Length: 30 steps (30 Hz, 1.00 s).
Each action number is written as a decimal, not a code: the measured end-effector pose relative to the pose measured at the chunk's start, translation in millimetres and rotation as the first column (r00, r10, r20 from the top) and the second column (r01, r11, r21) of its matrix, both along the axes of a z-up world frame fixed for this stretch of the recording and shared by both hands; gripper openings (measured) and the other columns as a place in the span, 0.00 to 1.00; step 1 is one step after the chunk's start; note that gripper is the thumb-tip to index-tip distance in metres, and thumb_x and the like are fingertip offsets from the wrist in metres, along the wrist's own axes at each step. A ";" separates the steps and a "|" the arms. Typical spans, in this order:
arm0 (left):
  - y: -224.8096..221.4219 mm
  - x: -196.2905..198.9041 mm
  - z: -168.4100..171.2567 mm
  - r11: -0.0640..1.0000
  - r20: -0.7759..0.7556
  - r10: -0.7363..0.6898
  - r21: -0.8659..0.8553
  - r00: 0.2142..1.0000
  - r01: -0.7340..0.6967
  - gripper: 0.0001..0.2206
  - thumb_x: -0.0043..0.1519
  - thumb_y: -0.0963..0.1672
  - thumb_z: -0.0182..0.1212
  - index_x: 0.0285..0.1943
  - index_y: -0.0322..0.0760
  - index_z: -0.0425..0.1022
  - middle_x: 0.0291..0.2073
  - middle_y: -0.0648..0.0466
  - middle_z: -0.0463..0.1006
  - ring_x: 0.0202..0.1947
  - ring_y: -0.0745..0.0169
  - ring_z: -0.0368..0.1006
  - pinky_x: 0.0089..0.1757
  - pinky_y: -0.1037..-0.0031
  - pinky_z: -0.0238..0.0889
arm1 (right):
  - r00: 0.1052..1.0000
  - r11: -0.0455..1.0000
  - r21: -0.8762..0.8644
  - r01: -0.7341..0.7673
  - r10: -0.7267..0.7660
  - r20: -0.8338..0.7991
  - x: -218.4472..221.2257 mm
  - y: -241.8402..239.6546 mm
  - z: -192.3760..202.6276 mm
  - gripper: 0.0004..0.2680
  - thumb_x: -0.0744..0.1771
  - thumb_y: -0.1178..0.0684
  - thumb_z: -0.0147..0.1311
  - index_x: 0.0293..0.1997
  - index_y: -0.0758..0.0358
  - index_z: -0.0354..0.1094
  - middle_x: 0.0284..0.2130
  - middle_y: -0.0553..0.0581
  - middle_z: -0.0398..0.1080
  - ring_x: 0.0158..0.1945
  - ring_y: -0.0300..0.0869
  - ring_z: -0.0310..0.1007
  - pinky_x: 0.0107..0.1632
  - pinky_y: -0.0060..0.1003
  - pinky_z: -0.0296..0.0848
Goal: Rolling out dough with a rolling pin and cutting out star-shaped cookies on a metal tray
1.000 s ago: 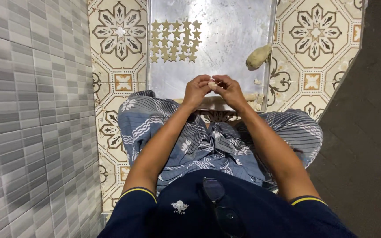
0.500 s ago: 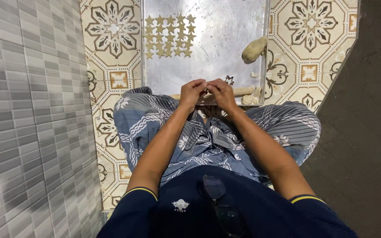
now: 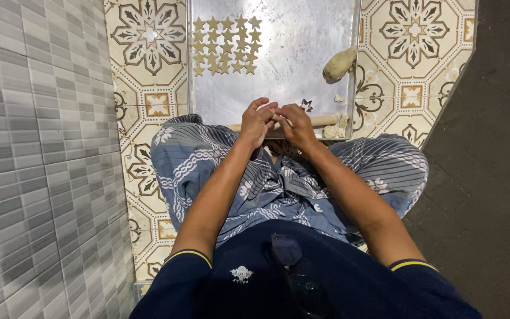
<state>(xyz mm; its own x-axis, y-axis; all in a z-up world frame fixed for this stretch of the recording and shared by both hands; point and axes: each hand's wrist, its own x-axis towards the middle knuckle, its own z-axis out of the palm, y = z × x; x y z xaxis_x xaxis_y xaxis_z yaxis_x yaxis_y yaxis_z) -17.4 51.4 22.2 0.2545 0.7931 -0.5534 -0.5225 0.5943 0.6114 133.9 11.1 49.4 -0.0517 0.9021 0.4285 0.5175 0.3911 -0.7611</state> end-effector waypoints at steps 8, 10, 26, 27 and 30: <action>4.4 3.4 3.5 0.999 -0.018 -0.054 0.002 0.998 0.054 0.22 0.62 0.36 0.60 0.65 0.38 0.62 0.57 0.34 0.74 0.49 0.46 0.78 0.39 0.72 0.74 | 0.988 0.998 0.060 0.014 -0.023 0.151 -1.4 1.3 1.4 0.05 0.67 0.61 0.62 0.47 0.66 0.75 0.36 0.59 0.73 0.42 0.55 0.77 0.45 0.47 0.75; 2.0 5.9 -3.3 0.997 -0.092 -0.066 0.019 0.994 0.069 0.23 0.64 0.39 0.61 0.69 0.38 0.60 0.58 0.35 0.73 0.46 0.47 0.78 0.37 0.71 0.74 | 0.994 0.998 0.033 0.051 -0.054 0.098 -1.7 2.4 -5.4 0.04 0.68 0.62 0.60 0.47 0.66 0.75 0.35 0.58 0.73 0.41 0.55 0.77 0.43 0.46 0.76; -5.3 7.9 -16.2 0.955 -0.163 -0.132 0.242 0.978 0.169 0.18 0.65 0.39 0.63 0.65 0.32 0.72 0.44 0.45 0.82 0.41 0.62 0.80 0.43 0.73 0.79 | 0.929 0.960 -0.273 0.061 -0.154 -0.336 10.4 4.3 -14.6 0.03 0.67 0.62 0.64 0.44 0.68 0.78 0.32 0.62 0.73 0.37 0.48 0.79 0.40 0.40 0.77; -6.7 8.1 -14.3 0.966 -0.108 -0.135 0.206 0.985 0.155 0.21 0.64 0.37 0.63 0.68 0.31 0.68 0.47 0.45 0.81 0.44 0.60 0.79 0.44 0.72 0.79 | 0.916 0.963 -0.250 0.096 -0.184 -0.356 11.2 5.7 -20.0 0.02 0.68 0.63 0.63 0.43 0.70 0.78 0.31 0.63 0.73 0.35 0.48 0.80 0.39 0.39 0.78; -6.5 7.0 -26.7 0.998 -0.029 -0.054 0.039 0.998 0.055 0.20 0.63 0.37 0.65 0.63 0.29 0.67 0.42 0.45 0.81 0.41 0.54 0.80 0.42 0.68 0.81 | 0.971 0.983 -0.130 0.133 -0.156 -0.184 2.5 4.3 -19.4 0.04 0.68 0.63 0.62 0.45 0.70 0.79 0.31 0.62 0.74 0.35 0.53 0.80 0.36 0.39 0.78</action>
<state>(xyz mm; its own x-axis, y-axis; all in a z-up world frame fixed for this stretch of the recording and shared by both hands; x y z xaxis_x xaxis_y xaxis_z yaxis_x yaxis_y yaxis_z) -10.3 44.8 -4.5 0.2827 0.7998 -0.5295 -0.4723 0.5965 0.6489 136.4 15.4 29.9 0.1558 0.9381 0.3094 0.4011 0.2261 -0.8877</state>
